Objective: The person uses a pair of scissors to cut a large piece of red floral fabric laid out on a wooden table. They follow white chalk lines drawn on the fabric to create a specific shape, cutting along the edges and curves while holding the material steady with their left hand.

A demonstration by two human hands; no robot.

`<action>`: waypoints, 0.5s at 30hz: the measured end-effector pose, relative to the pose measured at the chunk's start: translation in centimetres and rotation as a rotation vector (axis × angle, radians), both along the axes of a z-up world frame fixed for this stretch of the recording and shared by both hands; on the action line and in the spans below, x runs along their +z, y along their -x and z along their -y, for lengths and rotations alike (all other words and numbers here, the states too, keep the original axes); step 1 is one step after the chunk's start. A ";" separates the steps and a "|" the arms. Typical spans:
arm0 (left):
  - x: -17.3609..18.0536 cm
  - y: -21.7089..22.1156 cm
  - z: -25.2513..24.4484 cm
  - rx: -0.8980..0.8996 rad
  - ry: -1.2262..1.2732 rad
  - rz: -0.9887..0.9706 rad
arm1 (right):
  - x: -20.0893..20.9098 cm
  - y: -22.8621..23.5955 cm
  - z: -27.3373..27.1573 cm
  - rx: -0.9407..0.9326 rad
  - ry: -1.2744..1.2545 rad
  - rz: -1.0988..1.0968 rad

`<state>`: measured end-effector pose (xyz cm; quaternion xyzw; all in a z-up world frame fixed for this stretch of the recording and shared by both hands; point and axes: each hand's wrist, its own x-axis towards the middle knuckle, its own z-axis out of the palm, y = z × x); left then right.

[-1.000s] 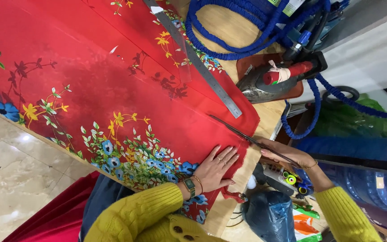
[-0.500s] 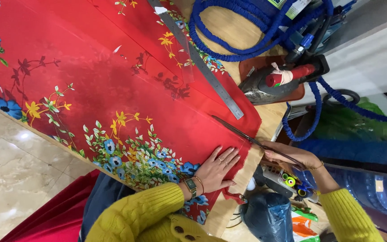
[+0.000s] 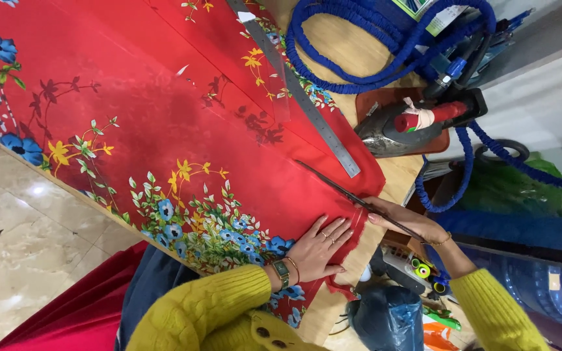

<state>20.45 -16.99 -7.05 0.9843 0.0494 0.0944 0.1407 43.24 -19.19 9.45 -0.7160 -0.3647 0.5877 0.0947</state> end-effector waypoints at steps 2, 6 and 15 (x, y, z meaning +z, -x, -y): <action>0.1 0.0 0.0 -0.007 -0.002 -0.015 | -0.3 -0.1 -0.2 0.010 0.037 0.007; 0.1 0.0 -0.1 -0.014 -0.006 -0.038 | -0.8 -0.8 -0.7 -0.010 0.108 0.029; 0.0 0.0 0.0 -0.013 -0.016 -0.014 | -0.6 -0.7 0.5 -0.098 0.032 -0.151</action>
